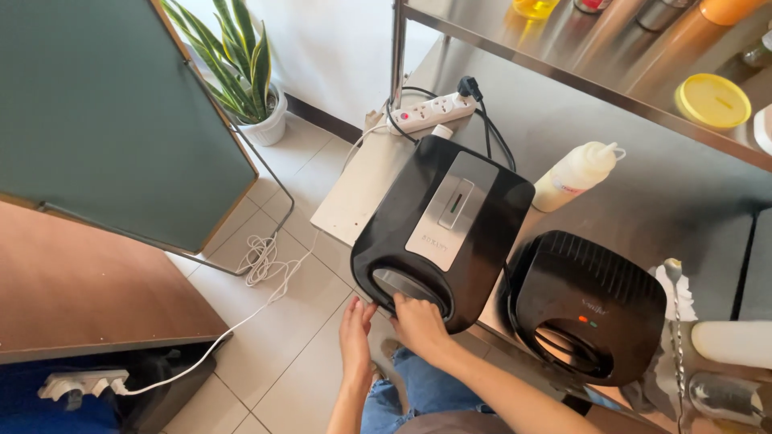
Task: Sorting and arranging mini donuts and waffles into plastic baskets using tongs.
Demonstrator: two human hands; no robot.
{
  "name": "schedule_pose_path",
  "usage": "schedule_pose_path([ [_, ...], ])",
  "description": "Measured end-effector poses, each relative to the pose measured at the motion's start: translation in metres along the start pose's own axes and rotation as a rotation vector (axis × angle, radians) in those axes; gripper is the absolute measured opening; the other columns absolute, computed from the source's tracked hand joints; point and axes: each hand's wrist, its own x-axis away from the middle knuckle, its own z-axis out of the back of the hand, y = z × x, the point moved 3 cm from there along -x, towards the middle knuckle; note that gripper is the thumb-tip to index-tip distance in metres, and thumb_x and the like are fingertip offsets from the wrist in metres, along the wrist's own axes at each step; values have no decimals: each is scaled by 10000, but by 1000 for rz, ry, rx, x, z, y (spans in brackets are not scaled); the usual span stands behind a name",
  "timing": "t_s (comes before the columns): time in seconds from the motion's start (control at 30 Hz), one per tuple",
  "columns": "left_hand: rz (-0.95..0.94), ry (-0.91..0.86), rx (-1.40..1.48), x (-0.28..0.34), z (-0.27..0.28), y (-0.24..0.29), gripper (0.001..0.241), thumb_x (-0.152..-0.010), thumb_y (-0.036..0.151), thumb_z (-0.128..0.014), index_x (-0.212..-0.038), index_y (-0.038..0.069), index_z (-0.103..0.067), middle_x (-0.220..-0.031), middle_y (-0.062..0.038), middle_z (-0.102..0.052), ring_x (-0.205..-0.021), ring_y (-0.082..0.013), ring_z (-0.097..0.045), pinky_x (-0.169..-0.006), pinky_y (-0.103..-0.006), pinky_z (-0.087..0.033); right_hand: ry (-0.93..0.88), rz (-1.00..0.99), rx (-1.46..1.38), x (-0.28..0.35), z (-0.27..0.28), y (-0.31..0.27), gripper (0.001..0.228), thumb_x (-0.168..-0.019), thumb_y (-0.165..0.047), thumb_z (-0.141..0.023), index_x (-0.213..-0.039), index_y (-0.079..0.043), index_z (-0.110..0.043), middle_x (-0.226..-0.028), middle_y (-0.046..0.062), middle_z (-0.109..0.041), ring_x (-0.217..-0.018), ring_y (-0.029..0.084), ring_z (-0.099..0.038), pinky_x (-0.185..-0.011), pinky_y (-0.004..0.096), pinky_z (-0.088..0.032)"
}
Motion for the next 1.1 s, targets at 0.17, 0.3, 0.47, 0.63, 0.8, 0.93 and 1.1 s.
schedule_pose_path([
  [0.17,8,49,-73,6,-4,-3,615,-965,320,-495,-1484,-10,-501,-1288,-161,-721,-1258,-215,-620,-1110,-325,-405,-132,12,-112,-14,-6,13,358,-776,-265,-770,-951,-18,-578,-933,199,-707,-815,442,-700,-700,502,-564],
  [0.3,-4,28,-89,9,-4,4,616,-976,312,-465,-1485,-37,-470,-1332,-218,-687,-1304,-245,-633,-1156,-346,-404,-238,-76,-72,-20,4,-3,247,-738,-175,-722,-865,36,-707,-854,262,-722,-779,451,-710,-691,488,-584],
  [0.47,17,65,-199,16,-8,19,626,-997,324,-413,-1529,-7,-412,-1330,-187,-678,-1320,-229,-596,-1171,-374,-370,-119,-29,-120,-14,7,-14,121,-762,-62,-649,-787,49,-692,-781,271,-698,-693,458,-693,-626,508,-566],
  [0.63,45,7,-208,31,-13,22,607,-1018,289,-357,-1559,17,-316,-1463,-151,-585,-1437,-187,-484,-1196,-367,-323,-52,-46,-66,-11,4,-17,120,-755,-90,-663,-792,9,-720,-775,221,-716,-646,397,-699,-575,469,-559],
  [0.8,60,-62,-223,-4,19,-23,692,-986,235,-455,-1604,66,-195,-1535,-150,-488,-1471,-263,-418,-1194,-428,-292,86,24,-54,16,24,-20,337,-715,-164,-840,-906,33,-646,-781,156,-698,-639,312,-690,-570,388,-550],
  [0.93,-613,39,-379,15,13,-8,591,-928,-55,-505,-1493,14,-346,-1433,-208,-447,-1286,-301,-454,-1076,-436,-376,287,86,-235,74,74,-25,492,-805,-151,-750,-1225,22,-562,-1207,183,-601,-1134,351,-581,-1000,429,-439],
  [1.1,-906,-236,-535,71,-36,-1,548,-890,-63,-528,-1421,-5,-405,-1386,-185,-491,-1205,-276,-508,-1050,-376,-394,385,-69,-404,150,102,7,184,-950,-115,-621,-1110,-39,-673,-1156,75,-650,-1100,224,-602,-966,363,-494],
])
